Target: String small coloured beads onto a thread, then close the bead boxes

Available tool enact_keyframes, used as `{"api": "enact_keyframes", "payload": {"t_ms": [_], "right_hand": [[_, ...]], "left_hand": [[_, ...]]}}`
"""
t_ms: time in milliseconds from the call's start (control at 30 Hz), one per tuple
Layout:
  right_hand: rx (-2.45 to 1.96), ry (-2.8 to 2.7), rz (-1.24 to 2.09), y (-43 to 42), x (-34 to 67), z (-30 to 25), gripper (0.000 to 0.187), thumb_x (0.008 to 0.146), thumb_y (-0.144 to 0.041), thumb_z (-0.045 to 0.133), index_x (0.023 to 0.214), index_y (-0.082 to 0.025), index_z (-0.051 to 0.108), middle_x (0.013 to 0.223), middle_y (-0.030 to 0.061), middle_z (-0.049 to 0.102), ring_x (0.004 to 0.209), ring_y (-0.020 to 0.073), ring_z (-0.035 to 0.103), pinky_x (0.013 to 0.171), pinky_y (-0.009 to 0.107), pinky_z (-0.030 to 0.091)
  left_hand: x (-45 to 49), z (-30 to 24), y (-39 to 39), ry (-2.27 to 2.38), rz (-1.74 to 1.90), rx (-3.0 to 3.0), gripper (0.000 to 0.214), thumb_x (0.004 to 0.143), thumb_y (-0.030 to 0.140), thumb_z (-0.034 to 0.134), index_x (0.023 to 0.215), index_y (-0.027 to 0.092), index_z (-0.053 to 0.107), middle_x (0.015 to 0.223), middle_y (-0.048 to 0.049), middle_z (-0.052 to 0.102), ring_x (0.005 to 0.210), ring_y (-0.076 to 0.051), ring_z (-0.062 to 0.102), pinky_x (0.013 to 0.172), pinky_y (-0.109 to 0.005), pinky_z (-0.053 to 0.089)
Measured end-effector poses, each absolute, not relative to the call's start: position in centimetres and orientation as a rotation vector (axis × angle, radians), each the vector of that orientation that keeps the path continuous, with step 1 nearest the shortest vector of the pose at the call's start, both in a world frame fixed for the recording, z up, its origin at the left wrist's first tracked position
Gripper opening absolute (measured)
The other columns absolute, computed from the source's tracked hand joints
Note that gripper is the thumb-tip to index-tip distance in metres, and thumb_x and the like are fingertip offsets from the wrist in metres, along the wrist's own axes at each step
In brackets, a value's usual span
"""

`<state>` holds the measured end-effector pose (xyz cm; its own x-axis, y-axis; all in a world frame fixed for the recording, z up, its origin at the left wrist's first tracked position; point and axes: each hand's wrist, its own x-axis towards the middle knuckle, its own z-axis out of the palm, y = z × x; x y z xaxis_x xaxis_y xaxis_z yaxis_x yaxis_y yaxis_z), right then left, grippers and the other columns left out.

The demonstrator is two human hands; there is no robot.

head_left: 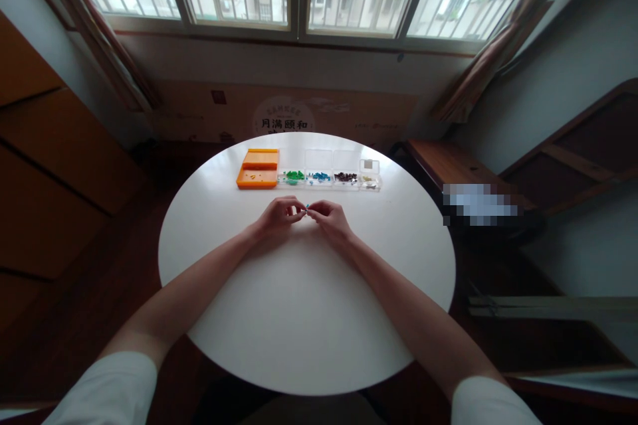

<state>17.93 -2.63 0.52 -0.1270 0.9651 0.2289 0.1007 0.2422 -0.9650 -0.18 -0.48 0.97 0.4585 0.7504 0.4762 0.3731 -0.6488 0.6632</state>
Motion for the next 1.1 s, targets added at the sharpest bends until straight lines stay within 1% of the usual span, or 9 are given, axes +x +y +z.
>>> {"api": "enact_keyframes", "payload": {"t_ms": [267, 433, 667, 900, 1100], "right_hand": [[-1.046, -1.485, 1.044, -2.41, 17.98, 0.02, 0.029, 0.066, -0.041, 0.069, 0.080, -0.015, 0.067, 0.074, 0.0053, 0.068, 0.064, 0.0142, 0.060, 0.059, 0.026, 0.046], [-1.068, -1.488, 1.018, -2.38, 18.01, 0.05, 0.029, 0.067, -0.042, 0.067, 0.079, -0.015, 0.067, 0.071, 0.0045, 0.067, 0.060, 0.0132, 0.058, 0.055, 0.025, 0.045], [-1.067, -1.492, 1.023, -2.36, 18.01, 0.06, 0.026, 0.068, -0.038, 0.066, 0.078, -0.015, 0.067, 0.069, 0.0038, 0.066, 0.058, 0.0126, 0.056, 0.053, 0.025, 0.043], [-1.070, -1.491, 1.021, -2.40, 18.03, 0.08, 0.027, 0.068, -0.040, 0.066, 0.079, -0.015, 0.068, 0.067, 0.0032, 0.065, 0.057, 0.0122, 0.055, 0.052, 0.024, 0.042], [-1.101, -1.467, 1.038, -2.60, 17.99, 0.55, 0.026, 0.068, -0.038, 0.066, 0.076, -0.014, 0.067, 0.064, 0.0032, 0.064, 0.053, 0.0114, 0.052, 0.049, 0.024, 0.041]], "left_hand": [[-0.18, 0.80, -0.38, 0.962, 1.097, 2.235, 0.017, 0.078, 0.029, 0.060, 0.080, 0.015, 0.068, 0.070, -0.0020, 0.061, 0.053, -0.006, 0.051, 0.049, -0.017, 0.041], [-0.14, 0.98, -0.43, 0.967, 1.122, 2.233, 0.019, 0.078, 0.031, 0.059, 0.080, 0.015, 0.069, 0.069, -0.0022, 0.061, 0.053, -0.007, 0.051, 0.050, -0.017, 0.041], [-0.13, 1.16, -0.63, 0.956, 1.115, 2.240, 0.017, 0.078, 0.030, 0.060, 0.078, 0.015, 0.068, 0.068, -0.0018, 0.061, 0.053, -0.006, 0.050, 0.050, -0.017, 0.041], [-0.09, 1.04, -0.58, 0.931, 1.126, 2.245, 0.014, 0.078, 0.028, 0.060, 0.078, 0.015, 0.068, 0.067, -0.0012, 0.060, 0.052, -0.006, 0.050, 0.050, -0.017, 0.040], [-0.12, 1.05, -0.51, 0.919, 1.151, 2.254, 0.013, 0.077, 0.025, 0.061, 0.078, 0.014, 0.068, 0.068, -0.0010, 0.060, 0.052, -0.006, 0.051, 0.051, -0.016, 0.041]]}}
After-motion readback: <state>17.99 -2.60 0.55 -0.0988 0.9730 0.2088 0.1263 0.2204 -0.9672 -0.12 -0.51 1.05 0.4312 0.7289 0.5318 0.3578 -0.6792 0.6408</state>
